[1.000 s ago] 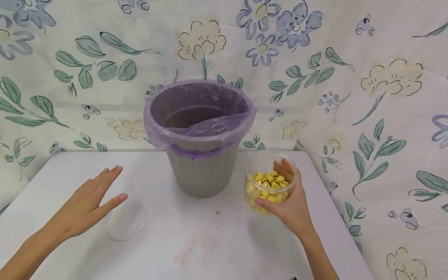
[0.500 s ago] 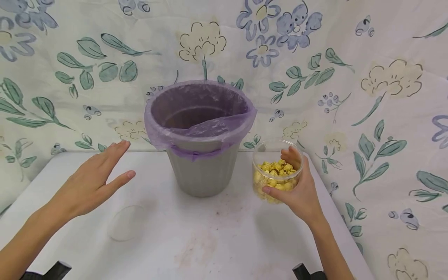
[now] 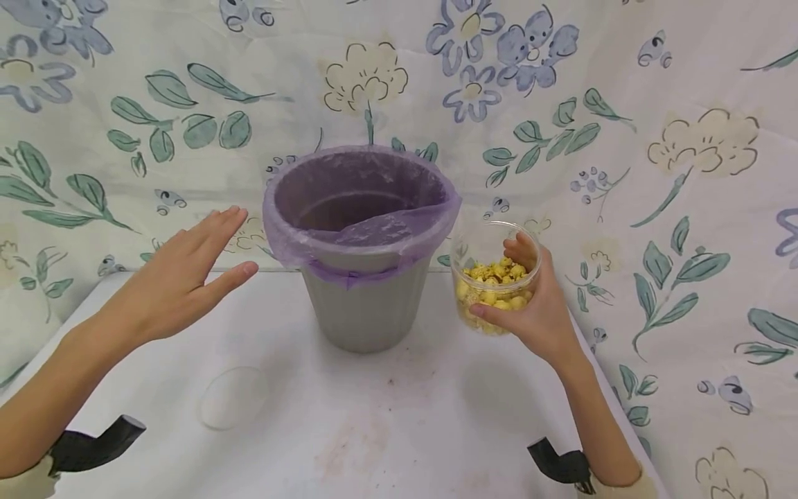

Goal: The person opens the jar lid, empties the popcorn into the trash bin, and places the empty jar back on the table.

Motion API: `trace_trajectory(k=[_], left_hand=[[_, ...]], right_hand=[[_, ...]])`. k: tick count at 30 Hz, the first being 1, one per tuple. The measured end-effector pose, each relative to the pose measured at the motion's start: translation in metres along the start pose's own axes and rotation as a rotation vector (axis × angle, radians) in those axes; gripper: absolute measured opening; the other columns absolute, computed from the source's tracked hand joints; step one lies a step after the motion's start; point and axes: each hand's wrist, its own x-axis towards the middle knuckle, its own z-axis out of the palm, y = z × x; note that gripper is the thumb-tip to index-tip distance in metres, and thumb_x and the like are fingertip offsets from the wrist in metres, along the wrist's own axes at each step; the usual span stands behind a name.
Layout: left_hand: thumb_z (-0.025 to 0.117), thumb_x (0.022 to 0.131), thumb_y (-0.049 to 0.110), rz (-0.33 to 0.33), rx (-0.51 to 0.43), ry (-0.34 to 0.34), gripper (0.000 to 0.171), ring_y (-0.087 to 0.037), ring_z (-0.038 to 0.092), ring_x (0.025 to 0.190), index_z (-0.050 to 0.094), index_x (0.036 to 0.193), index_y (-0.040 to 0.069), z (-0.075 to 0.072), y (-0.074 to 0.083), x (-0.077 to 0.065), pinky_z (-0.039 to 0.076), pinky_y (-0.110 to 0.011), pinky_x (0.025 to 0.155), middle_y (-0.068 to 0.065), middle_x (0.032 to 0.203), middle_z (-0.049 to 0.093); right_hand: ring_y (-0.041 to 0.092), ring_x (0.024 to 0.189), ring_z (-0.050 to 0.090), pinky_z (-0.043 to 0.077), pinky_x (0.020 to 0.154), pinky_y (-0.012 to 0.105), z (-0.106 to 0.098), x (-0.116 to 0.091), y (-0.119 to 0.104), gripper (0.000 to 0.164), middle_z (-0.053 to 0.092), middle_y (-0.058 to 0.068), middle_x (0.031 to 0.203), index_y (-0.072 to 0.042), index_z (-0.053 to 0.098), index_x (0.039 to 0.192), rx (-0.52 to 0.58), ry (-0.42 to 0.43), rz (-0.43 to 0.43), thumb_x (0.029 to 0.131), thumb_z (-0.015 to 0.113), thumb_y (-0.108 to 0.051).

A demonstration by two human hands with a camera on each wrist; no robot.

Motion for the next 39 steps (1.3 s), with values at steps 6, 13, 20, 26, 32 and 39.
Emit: trace_trajectory(k=[6, 13, 20, 26, 32, 39], left_hand=[[0.045, 0.103, 0.052, -0.003, -0.011, -0.026, 0.078, -0.038, 0.011, 0.149, 0.013, 0.161, 0.009, -0.011, 0.007, 0.018, 0.011, -0.062, 0.115, -0.015, 0.165, 0.012], [0.041, 0.103, 0.056, -0.015, -0.009, -0.051, 0.081, -0.039, 0.011, 0.149, 0.010, 0.161, 0.011, -0.020, 0.014, 0.036, 0.013, -0.060, 0.116, -0.014, 0.166, 0.008], [0.038, 0.103, 0.057, -0.019, 0.006, -0.097, 0.081, -0.034, 0.005, 0.151, 0.008, 0.161, 0.008, -0.025, 0.016, 0.051, 0.009, -0.055, 0.118, -0.014, 0.166, 0.004], [0.036, 0.104, 0.056, -0.020, 0.007, -0.124, 0.081, -0.034, 0.002, 0.151, 0.006, 0.160, 0.006, -0.027, 0.019, 0.063, 0.007, -0.053, 0.119, -0.015, 0.166, 0.003], [0.034, 0.104, 0.055, -0.032, 0.019, -0.139, 0.080, -0.036, -0.002, 0.150, 0.004, 0.160, 0.007, -0.025, 0.020, 0.077, 0.004, -0.057, 0.117, -0.017, 0.165, 0.001], [0.032, 0.104, 0.057, -0.067, 0.008, -0.184, 0.081, -0.037, -0.009, 0.149, 0.000, 0.160, 0.009, -0.022, 0.022, 0.095, 0.001, -0.064, 0.114, -0.018, 0.165, -0.005]], right_hand=[[0.022, 0.133, 0.043, 0.042, 0.100, 0.018, -0.008, 0.017, -0.003, 0.100, 0.045, 0.013, 0.145, -0.018, 0.032, 0.152, -0.030, 0.002, -0.006, 0.071, 0.081, 0.015], [0.027, 0.137, 0.040, 0.039, 0.107, 0.027, -0.017, 0.034, -0.004, 0.100, 0.045, 0.012, 0.148, -0.016, 0.028, 0.153, -0.133, 0.013, 0.030, 0.074, 0.084, 0.005], [0.028, 0.138, 0.039, 0.043, 0.103, 0.026, -0.026, 0.050, -0.004, 0.099, 0.041, 0.010, 0.150, -0.016, 0.025, 0.154, -0.231, 0.010, 0.072, 0.077, 0.086, -0.007], [0.028, 0.138, 0.039, 0.044, 0.101, 0.025, -0.030, 0.066, -0.008, 0.100, 0.040, 0.010, 0.151, -0.015, 0.023, 0.155, -0.277, 0.002, 0.081, 0.078, 0.087, -0.012], [0.029, 0.139, 0.039, 0.041, 0.107, 0.039, -0.031, 0.081, -0.013, 0.103, 0.040, 0.010, 0.153, -0.017, 0.021, 0.156, -0.328, -0.004, 0.085, 0.078, 0.088, -0.022], [0.034, 0.132, 0.045, 0.043, 0.105, 0.046, -0.029, 0.094, -0.015, 0.108, 0.039, 0.011, 0.153, -0.015, 0.020, 0.157, -0.379, -0.024, 0.077, 0.076, 0.090, -0.028]])
